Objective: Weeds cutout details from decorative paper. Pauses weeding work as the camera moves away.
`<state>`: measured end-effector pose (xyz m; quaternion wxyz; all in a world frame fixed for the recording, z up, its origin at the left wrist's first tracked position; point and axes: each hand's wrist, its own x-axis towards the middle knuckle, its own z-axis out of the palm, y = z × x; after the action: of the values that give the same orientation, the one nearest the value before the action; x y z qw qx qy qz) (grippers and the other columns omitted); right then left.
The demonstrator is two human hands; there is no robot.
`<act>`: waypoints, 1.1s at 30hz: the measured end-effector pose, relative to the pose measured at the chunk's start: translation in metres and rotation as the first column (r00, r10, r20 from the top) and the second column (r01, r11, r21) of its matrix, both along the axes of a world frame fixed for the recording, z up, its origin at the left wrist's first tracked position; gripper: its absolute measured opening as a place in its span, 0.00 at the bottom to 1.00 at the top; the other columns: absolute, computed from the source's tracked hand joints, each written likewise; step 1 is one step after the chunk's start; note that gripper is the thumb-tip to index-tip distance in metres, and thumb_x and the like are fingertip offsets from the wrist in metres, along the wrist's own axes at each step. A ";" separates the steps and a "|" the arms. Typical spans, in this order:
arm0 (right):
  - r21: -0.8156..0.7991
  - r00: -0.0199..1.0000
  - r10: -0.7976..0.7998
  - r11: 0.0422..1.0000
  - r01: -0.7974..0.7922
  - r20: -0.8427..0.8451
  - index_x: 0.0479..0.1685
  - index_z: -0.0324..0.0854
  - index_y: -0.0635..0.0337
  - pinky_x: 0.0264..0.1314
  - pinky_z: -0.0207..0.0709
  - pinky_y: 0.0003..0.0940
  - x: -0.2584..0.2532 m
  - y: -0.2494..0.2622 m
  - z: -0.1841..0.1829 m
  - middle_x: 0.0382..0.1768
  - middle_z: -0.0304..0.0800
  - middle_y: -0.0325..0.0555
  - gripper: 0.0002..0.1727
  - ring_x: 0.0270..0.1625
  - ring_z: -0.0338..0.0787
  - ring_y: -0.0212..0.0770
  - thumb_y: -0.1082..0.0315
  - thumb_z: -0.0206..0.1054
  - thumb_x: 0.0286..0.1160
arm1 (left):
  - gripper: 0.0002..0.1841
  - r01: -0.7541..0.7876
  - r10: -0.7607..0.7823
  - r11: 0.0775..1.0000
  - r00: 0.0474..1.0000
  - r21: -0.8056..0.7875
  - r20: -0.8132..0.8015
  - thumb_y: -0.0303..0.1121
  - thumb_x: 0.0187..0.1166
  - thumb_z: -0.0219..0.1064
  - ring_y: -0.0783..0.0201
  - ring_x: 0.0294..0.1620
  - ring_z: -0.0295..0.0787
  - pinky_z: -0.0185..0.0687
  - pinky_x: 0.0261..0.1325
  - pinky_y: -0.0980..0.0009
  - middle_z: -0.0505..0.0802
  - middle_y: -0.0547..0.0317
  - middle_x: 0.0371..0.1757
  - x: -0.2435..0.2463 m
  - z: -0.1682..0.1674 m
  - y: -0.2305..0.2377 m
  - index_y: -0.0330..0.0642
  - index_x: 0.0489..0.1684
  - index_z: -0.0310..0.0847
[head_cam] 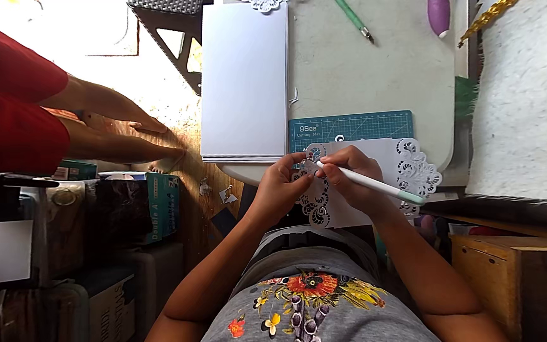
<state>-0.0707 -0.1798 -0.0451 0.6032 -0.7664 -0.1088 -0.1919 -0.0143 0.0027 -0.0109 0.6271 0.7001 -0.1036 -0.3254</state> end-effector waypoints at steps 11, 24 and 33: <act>0.050 1.000 0.009 0.999 -0.009 -0.009 0.47 0.82 0.66 0.52 0.80 0.24 -0.001 0.000 0.001 0.38 0.94 0.39 0.08 0.42 0.89 0.24 0.68 0.63 0.83 | 0.18 -0.011 0.011 1.000 1.000 0.028 -0.018 0.23 0.82 0.66 0.76 0.34 0.91 0.87 0.39 0.80 0.95 0.60 0.43 -0.001 0.002 -0.001 0.37 0.69 0.75; 0.143 0.998 -0.070 0.987 0.069 -0.005 0.38 0.77 0.61 0.33 0.79 0.13 -0.004 0.000 0.002 0.28 0.84 0.33 0.04 0.29 0.84 0.19 0.75 0.58 0.80 | 0.11 -0.005 0.006 0.999 0.999 0.041 -0.031 0.22 0.81 0.67 0.76 0.33 0.90 0.87 0.37 0.79 0.94 0.61 0.40 -0.001 0.003 -0.001 0.37 0.58 0.81; 0.073 0.997 -0.071 0.995 0.071 -0.005 0.36 0.78 0.65 0.32 0.77 0.11 -0.004 0.001 0.003 0.27 0.83 0.36 0.04 0.28 0.82 0.17 0.76 0.59 0.79 | 0.12 -0.005 0.006 1.000 1.000 0.020 -0.029 0.21 0.81 0.66 0.75 0.33 0.91 0.88 0.37 0.79 0.95 0.60 0.41 -0.001 0.002 0.000 0.37 0.59 0.81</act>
<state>-0.0746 -0.1788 -0.0416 0.6237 -0.7475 -0.0738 -0.2163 -0.0156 0.0023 -0.0090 0.6224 0.7017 -0.0892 -0.3350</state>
